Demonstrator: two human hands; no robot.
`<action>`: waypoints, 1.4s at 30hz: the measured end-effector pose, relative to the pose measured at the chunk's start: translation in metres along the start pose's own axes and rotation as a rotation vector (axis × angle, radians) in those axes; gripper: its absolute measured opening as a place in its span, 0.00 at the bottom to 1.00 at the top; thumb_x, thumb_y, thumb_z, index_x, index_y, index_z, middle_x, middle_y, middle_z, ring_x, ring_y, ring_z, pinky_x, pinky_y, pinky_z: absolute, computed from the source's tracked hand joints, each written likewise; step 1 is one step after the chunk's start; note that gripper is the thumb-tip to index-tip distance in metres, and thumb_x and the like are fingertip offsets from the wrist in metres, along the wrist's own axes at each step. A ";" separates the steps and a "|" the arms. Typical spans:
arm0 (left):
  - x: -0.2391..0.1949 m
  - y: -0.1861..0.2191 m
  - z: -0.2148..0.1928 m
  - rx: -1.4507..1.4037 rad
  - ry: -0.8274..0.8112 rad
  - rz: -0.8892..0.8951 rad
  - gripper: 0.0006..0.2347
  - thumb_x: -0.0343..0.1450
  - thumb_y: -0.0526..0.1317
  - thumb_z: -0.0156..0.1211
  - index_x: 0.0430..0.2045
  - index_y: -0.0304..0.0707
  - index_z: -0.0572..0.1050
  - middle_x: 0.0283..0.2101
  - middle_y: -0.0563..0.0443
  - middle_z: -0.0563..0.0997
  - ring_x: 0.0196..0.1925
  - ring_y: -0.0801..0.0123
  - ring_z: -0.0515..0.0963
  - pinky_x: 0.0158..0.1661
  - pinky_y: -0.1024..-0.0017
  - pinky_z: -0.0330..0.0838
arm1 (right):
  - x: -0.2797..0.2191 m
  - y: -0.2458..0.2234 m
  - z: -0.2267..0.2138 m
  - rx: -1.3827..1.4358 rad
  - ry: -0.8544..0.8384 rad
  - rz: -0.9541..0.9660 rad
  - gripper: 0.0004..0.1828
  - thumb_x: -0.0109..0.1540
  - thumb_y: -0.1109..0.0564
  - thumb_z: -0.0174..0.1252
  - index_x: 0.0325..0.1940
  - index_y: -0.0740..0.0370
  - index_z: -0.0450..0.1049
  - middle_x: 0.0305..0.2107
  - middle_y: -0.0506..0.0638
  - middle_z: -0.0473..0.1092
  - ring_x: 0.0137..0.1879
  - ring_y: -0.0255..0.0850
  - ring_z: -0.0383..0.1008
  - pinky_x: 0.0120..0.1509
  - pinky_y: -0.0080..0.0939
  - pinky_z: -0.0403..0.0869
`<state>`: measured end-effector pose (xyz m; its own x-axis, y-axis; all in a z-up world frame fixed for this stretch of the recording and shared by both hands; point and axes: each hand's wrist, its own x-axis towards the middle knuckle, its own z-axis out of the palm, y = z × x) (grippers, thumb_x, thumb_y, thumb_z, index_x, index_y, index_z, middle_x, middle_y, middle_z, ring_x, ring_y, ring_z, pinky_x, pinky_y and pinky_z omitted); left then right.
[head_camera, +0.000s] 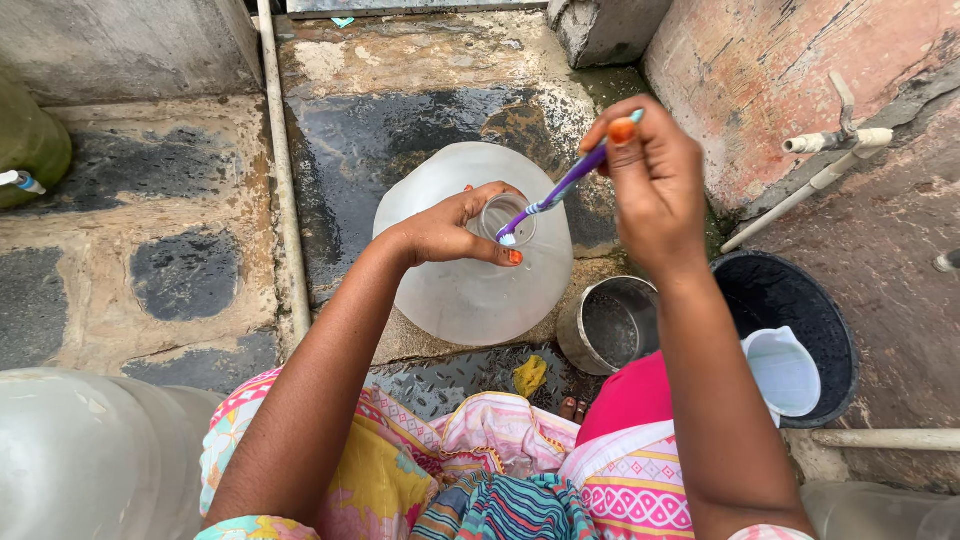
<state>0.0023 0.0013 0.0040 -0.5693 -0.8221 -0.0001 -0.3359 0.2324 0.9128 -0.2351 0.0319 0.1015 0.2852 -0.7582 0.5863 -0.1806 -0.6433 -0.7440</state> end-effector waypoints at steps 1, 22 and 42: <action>-0.001 0.000 0.000 -0.012 -0.010 0.018 0.33 0.56 0.52 0.74 0.57 0.49 0.71 0.56 0.52 0.80 0.63 0.62 0.74 0.65 0.63 0.61 | 0.000 -0.005 -0.005 0.079 0.027 0.005 0.17 0.78 0.48 0.48 0.45 0.64 0.70 0.37 0.46 0.70 0.40 0.32 0.68 0.47 0.35 0.69; 0.000 -0.007 0.001 0.059 -0.024 0.001 0.37 0.56 0.52 0.76 0.61 0.48 0.69 0.59 0.49 0.78 0.69 0.58 0.69 0.69 0.63 0.55 | -0.002 -0.006 0.023 -0.351 -0.117 -0.115 0.17 0.75 0.51 0.47 0.39 0.63 0.72 0.31 0.50 0.71 0.37 0.40 0.72 0.41 0.43 0.69; -0.004 -0.003 0.002 0.075 -0.035 0.101 0.43 0.60 0.49 0.78 0.70 0.47 0.57 0.70 0.49 0.64 0.76 0.60 0.53 0.72 0.59 0.32 | 0.002 0.030 0.048 -0.474 -0.252 -0.064 0.08 0.68 0.58 0.50 0.39 0.65 0.71 0.32 0.53 0.70 0.43 0.48 0.69 0.49 0.49 0.67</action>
<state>0.0043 0.0049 0.0009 -0.6283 -0.7744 0.0750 -0.3302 0.3528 0.8755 -0.1953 0.0162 0.0647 0.5161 -0.7045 0.4872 -0.5436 -0.7090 -0.4493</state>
